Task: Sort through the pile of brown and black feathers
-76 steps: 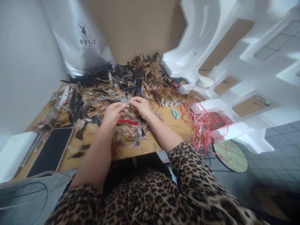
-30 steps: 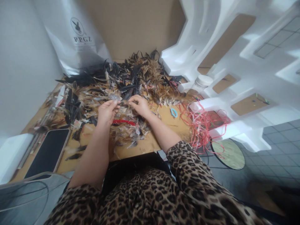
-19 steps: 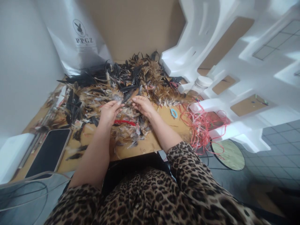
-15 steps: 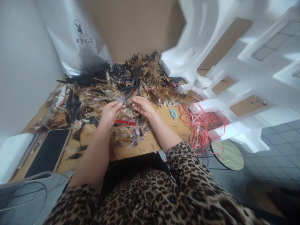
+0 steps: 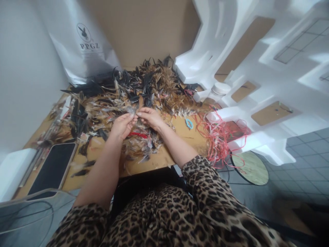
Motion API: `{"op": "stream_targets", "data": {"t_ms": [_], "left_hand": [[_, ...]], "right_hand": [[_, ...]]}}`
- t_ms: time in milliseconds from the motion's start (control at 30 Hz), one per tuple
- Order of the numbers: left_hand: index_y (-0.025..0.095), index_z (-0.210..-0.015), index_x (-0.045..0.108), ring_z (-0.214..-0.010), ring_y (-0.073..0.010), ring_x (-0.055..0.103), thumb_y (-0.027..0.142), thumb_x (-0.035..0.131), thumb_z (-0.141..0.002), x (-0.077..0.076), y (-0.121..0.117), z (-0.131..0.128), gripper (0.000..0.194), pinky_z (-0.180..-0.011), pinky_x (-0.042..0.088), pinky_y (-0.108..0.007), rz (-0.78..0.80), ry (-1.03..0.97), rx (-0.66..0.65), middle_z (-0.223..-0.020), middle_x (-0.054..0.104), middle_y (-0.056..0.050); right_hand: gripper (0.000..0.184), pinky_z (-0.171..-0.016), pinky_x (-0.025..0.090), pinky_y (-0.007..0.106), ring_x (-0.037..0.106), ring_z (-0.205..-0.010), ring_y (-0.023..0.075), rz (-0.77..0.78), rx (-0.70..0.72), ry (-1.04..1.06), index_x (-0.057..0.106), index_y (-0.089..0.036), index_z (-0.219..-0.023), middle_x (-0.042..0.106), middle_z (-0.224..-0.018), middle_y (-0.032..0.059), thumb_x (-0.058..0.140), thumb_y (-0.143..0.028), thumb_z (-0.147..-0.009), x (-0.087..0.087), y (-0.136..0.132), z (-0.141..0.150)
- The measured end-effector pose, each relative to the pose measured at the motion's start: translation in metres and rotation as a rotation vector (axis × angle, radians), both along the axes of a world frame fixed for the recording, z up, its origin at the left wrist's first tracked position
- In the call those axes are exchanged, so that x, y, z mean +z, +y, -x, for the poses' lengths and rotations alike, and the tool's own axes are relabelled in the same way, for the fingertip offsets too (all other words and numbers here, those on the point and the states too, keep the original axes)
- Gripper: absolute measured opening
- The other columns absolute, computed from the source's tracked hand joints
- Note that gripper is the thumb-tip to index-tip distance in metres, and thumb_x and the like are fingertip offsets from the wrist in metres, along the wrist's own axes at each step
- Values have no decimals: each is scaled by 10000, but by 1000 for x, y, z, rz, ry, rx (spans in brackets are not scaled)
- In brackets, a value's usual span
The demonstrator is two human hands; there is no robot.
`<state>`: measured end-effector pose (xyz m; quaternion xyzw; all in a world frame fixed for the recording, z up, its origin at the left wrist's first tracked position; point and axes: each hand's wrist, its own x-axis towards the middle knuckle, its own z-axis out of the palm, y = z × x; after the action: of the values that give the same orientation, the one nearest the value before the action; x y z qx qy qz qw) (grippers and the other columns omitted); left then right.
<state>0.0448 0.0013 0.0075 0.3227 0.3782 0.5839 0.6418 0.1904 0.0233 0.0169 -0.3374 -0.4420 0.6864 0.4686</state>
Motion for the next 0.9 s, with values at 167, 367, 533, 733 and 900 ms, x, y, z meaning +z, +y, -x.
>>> {"op": "stream_targets", "data": {"t_ms": [167, 367, 533, 733, 900], "left_hand": [[107, -729, 665, -536, -49, 581, 170, 748, -628, -1, -2, -1, 145, -516, 468, -124, 9, 37, -69, -663, 668, -50], [95, -770, 660, -575, -85, 628, 206, 755, -615, -1, -3, 1, 214, -491, 458, -139, 27, 110, -26, -709, 694, -79], [90, -774, 669, -573, -91, 634, 214, 764, -599, 0, -6, -1, 234, -493, 466, -142, 27, 187, -44, -721, 703, -90], [83, -746, 670, -531, -81, 612, 208, 761, -591, 1, -6, -2, 219, -495, 468, -148, 28, 238, -49, -669, 688, -80], [87, -714, 663, -521, -81, 603, 221, 764, -584, 1, -7, -3, 212, -506, 471, -157, -11, 264, -32, -652, 684, -76]], "right_hand": [[302, -405, 267, 150, 374, -420, 14, -87, -66, -114, 564, -150, -700, 516, -520, -76, 732, -381, -604, 4, -6, 2], [363, -405, 209, 176, 321, -405, 26, -138, -93, -167, 524, -155, -640, 444, -450, -83, 723, -455, -592, 1, -3, 1], [372, -410, 209, 181, 317, -400, 27, -158, -112, -183, 522, -153, -632, 443, -444, -82, 718, -466, -590, -2, -1, 1], [354, -411, 225, 179, 326, -412, 30, -149, -108, -214, 518, -160, -643, 443, -451, -80, 712, -453, -597, -2, -2, 3], [360, -396, 211, 178, 318, -393, 30, -108, -114, -218, 532, -165, -687, 428, -432, -86, 712, -465, -599, 0, -4, 3]]}}
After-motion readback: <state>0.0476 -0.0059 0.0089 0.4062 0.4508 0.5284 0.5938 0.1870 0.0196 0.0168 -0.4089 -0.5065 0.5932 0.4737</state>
